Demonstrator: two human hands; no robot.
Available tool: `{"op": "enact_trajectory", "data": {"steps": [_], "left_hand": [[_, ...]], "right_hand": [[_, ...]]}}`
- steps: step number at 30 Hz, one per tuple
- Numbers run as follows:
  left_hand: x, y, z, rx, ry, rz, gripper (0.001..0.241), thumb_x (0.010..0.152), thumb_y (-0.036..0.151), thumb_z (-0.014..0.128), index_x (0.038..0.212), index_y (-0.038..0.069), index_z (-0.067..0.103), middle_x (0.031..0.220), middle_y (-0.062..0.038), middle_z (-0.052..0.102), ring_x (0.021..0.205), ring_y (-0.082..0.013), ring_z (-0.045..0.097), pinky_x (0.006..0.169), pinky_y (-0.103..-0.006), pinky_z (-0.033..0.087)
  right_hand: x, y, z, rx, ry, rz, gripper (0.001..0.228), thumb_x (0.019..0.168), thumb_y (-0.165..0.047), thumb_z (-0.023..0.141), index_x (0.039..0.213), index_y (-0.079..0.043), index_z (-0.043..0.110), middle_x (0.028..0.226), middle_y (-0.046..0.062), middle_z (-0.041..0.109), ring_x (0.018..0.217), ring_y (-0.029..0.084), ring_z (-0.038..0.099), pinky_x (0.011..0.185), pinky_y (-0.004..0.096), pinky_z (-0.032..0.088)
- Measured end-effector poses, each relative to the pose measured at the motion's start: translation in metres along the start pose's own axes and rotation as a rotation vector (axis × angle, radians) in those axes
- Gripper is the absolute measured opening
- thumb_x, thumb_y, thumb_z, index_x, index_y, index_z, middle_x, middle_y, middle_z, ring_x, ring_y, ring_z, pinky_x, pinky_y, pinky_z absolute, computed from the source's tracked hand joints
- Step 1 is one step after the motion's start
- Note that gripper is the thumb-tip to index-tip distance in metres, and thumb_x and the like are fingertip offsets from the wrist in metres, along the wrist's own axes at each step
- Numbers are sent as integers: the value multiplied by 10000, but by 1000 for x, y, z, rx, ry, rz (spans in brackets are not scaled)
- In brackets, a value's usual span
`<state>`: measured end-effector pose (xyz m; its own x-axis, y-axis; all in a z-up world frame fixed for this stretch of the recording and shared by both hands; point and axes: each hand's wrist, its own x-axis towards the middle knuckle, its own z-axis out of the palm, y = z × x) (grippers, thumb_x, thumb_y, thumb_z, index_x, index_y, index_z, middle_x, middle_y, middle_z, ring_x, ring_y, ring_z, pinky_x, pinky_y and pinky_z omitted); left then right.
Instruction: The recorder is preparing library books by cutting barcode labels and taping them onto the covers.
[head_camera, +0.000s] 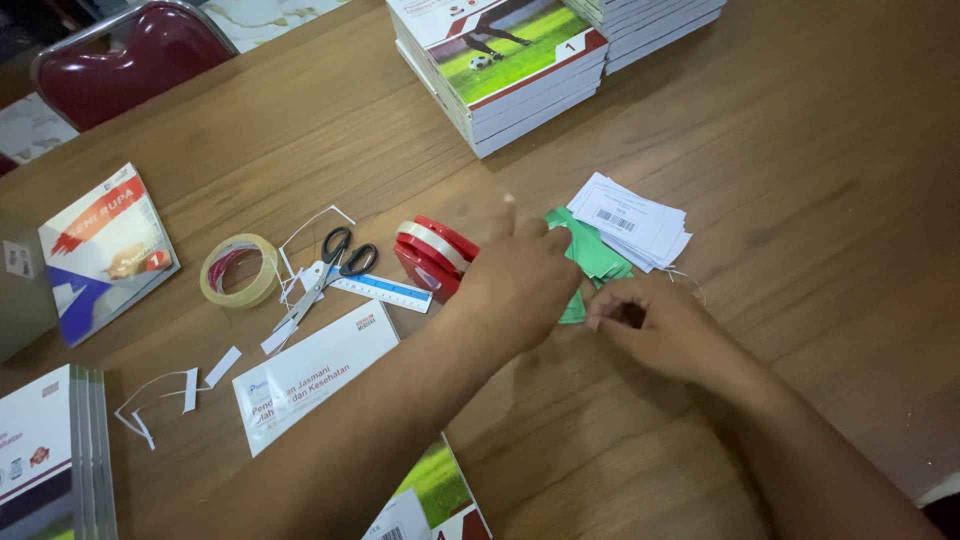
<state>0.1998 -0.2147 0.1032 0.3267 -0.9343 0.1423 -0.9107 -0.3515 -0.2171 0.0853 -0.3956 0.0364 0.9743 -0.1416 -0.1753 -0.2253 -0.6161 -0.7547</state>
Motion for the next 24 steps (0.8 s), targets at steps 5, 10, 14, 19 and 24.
{"op": "enact_trajectory", "data": {"steps": [5, 10, 14, 19, 24], "left_hand": [[-34, 4, -40, -192, -126, -27, 64, 774, 76, 760, 836, 64, 764, 825, -128, 685, 746, -327, 682, 689, -444, 552], [-122, 7, -48, -437, -201, -212, 110, 807, 122, 656, 872, 115, 745, 904, -93, 698, 780, -317, 694, 659, -462, 555], [-195, 11, -49, -854, -257, -455, 88, 865, 174, 641, 897, 127, 709, 920, -66, 739, 806, -299, 698, 709, -403, 548], [-267, 29, -37, -974, -141, -587, 120, 849, 142, 677, 960, 136, 722, 903, -41, 752, 737, -259, 696, 642, -366, 559], [-316, 45, -35, -1043, 112, -637, 164, 824, 91, 689, 985, 116, 708, 919, -56, 721, 765, -249, 670, 666, -336, 557]], "right_hand": [[3, 8, -10, 162, -84, -283, 117, 887, -210, 746, 918, -102, 778, 952, 108, 771, 990, 278, 742, 878, 444, 565], [-28, -16, 34, 399, -269, -199, 185, 879, -100, 747, 1040, -45, 820, 910, 45, 804, 833, 146, 678, 759, 343, 555], [-49, -45, 71, 364, -426, -135, 423, 849, -94, 751, 1272, -99, 777, 755, -6, 746, 586, 88, 571, 537, 234, 464], [-64, -69, 105, 178, -471, -224, 186, 839, -143, 758, 1007, -108, 828, 792, -23, 765, 649, 94, 648, 585, 241, 529], [-73, -97, 129, 78, -439, -375, 170, 846, -136, 695, 962, -135, 819, 1082, -32, 744, 734, 113, 671, 634, 251, 539]]}}
